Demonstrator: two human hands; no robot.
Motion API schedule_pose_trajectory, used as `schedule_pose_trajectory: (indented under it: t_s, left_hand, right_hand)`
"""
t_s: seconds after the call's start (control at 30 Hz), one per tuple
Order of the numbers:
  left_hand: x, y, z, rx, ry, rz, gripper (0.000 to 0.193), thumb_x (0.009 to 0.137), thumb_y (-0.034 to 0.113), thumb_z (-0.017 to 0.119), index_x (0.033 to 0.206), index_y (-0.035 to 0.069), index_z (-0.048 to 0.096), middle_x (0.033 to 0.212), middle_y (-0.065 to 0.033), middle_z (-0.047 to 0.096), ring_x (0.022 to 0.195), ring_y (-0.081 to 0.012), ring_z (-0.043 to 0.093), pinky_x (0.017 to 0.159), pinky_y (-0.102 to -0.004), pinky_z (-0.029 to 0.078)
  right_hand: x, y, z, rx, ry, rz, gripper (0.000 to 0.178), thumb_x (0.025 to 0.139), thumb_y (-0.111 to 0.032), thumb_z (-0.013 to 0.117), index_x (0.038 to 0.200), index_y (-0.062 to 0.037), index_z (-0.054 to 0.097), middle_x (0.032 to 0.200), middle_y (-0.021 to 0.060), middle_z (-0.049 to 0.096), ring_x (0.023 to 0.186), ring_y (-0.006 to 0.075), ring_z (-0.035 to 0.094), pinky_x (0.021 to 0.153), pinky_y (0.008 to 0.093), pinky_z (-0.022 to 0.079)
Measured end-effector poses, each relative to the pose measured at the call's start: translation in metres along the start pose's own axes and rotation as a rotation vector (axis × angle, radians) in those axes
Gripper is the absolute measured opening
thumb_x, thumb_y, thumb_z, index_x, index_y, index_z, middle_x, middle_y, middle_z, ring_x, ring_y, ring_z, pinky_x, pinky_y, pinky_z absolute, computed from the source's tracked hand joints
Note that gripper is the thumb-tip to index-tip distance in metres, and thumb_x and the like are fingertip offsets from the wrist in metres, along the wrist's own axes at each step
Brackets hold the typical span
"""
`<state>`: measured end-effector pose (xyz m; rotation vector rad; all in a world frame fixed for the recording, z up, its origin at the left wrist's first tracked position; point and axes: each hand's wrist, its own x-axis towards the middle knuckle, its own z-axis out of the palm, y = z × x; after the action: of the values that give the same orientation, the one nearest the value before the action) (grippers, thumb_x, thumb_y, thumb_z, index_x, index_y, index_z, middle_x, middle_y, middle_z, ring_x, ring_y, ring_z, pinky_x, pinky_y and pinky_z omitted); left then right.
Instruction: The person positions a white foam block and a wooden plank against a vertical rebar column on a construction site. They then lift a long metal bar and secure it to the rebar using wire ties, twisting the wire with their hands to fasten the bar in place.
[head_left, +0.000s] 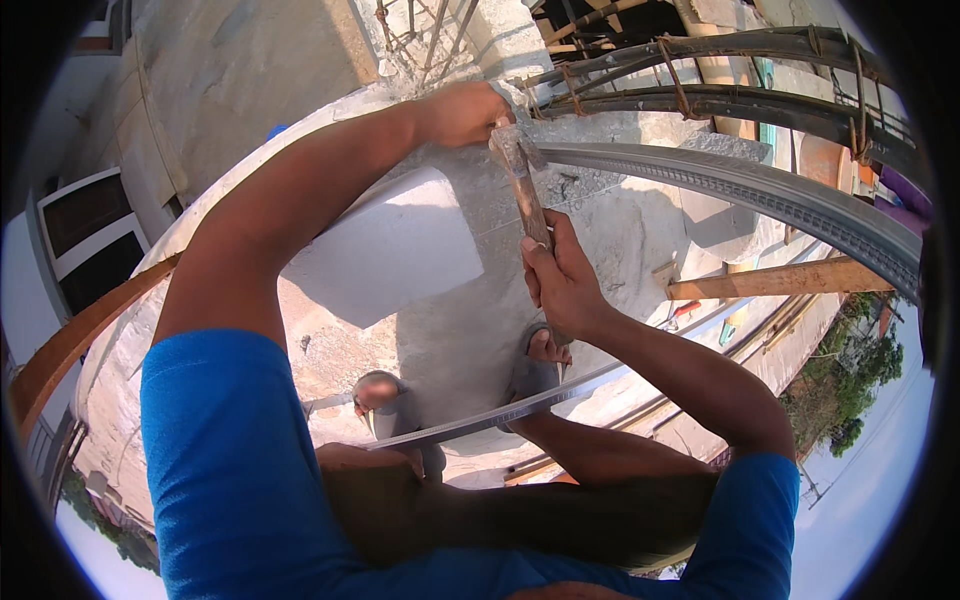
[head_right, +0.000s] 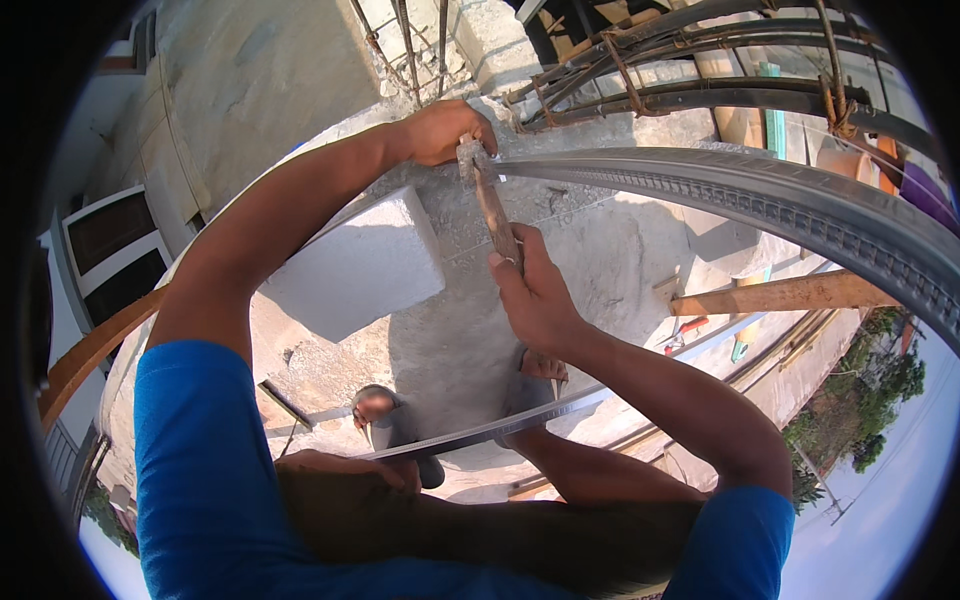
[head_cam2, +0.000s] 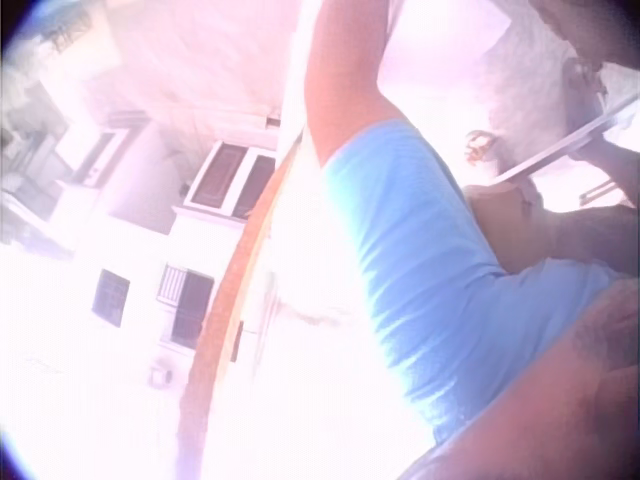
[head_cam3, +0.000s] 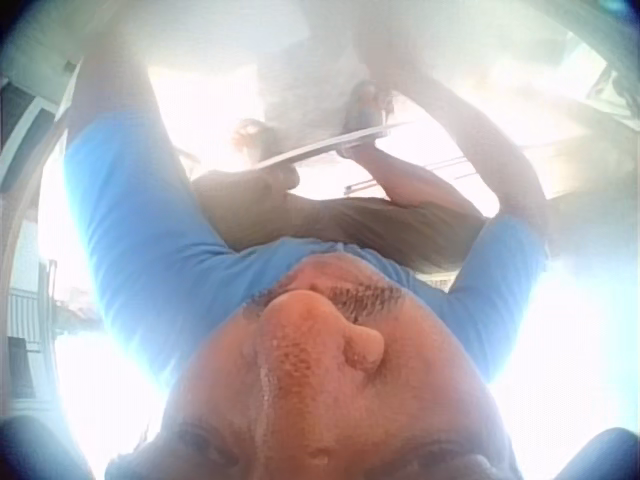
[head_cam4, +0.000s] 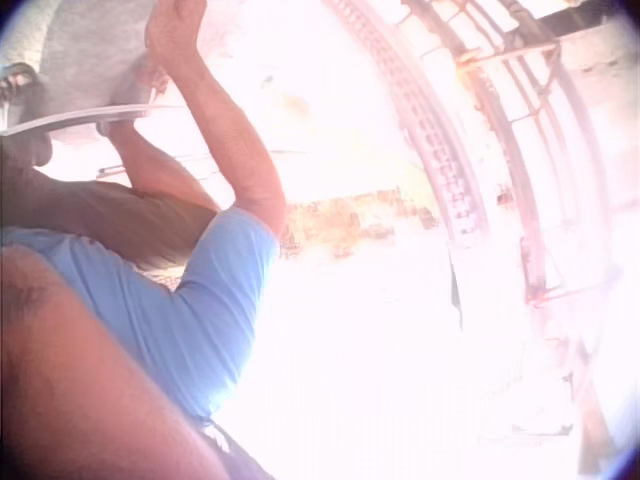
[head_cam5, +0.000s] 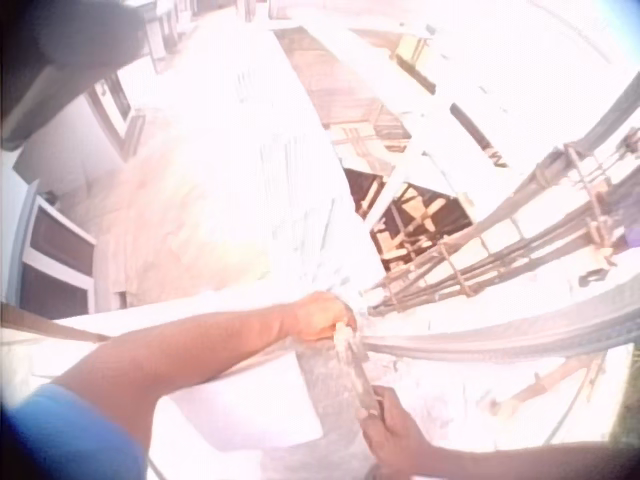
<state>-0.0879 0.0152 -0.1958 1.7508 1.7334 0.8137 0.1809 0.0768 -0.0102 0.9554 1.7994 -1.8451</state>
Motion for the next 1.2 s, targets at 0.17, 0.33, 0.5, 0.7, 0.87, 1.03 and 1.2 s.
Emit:
schedule_pose_trajectory:
  t_s: [0.17,0.33,0.5,0.7,0.87,1.03,1.2]
  left_hand:
    - [0.001,0.006,0.0,0.032,0.027,-0.031,0.025,0.09,0.028,0.075,0.102,0.007,0.072,0.104,-0.0172,0.072,0.108,-0.0398,0.066,0.09,-0.0507,0.053]
    - [0.002,0.015,-0.013,0.026,-0.082,-0.041,0.018,0.09,0.023,0.074,0.099,0.008,0.072,0.103,-0.0141,0.072,0.105,-0.037,0.067,0.087,-0.0485,0.054]
    - [0.003,0.011,-0.015,-0.036,-0.024,0.076,0.013,0.088,0.016,0.072,0.099,0.009,0.074,0.109,-0.0079,0.072,0.106,-0.0346,0.068,0.088,-0.0463,0.055]
    - [0.001,0.016,-0.015,0.03,-0.022,0.076,0.013,0.088,0.014,0.072,0.099,0.011,0.075,0.11,-0.0073,0.071,0.107,-0.0338,0.068,0.09,-0.0453,0.055]
    - [0.004,0.016,-0.018,0.037,-0.039,0.055,0.01,0.088,0.017,0.072,0.095,0.01,0.075,0.108,-0.0081,0.072,0.105,-0.0344,0.068,0.089,-0.0462,0.055]
    - [0.006,0.008,-0.015,0.055,-0.044,0.081,0.012,0.086,0.015,0.073,0.094,0.007,0.073,0.108,-0.0095,0.071,0.106,-0.0353,0.067,0.088,-0.0467,0.053]
    - [0.005,0.01,-0.015,0.017,-0.026,0.076,0.015,0.088,0.022,0.075,0.089,0.007,0.074,0.103,-0.0097,0.072,0.103,-0.0349,0.068,0.086,-0.0464,0.054]
  right_hand:
    - [0.025,0.025,0.066,0.163,0.281,-0.165,0.044,0.114,-0.032,0.041,0.141,0.0029,0.038,0.085,0.0005,0.053,0.067,0.0063,0.049,0.059,0.0258,0.044]
    - [0.049,0.056,0.094,0.057,0.48,-0.269,0.051,0.115,-0.04,0.037,0.14,0.0044,0.039,0.084,0.0065,0.058,0.069,0.012,0.056,0.063,0.031,0.047]
    - [0.049,0.059,0.108,-0.02,0.571,-0.263,0.054,0.115,-0.043,0.035,0.14,0.0052,0.04,0.082,0.009,0.06,0.072,0.0165,0.06,0.066,0.035,0.049]
    - [0.052,0.052,0.107,0.039,0.582,-0.242,0.055,0.114,-0.043,0.035,0.139,0.0064,0.041,0.08,0.0079,0.06,0.07,0.0147,0.058,0.065,0.0343,0.048]
    - [0.053,0.048,0.107,0.034,0.593,-0.245,0.055,0.115,-0.042,0.036,0.138,0.0065,0.042,0.078,0.0066,0.059,0.067,0.0136,0.057,0.062,0.0337,0.047]
    - [0.055,0.056,0.104,0.077,0.582,-0.258,0.054,0.114,-0.042,0.036,0.137,0.0058,0.043,0.077,0.0063,0.058,0.064,0.0128,0.055,0.06,0.0326,0.046]
    - [0.049,0.049,0.1,0.013,0.593,-0.261,0.054,0.114,-0.042,0.036,0.138,0.0055,0.042,0.077,0.0064,0.059,0.063,0.0133,0.056,0.06,0.0326,0.047]
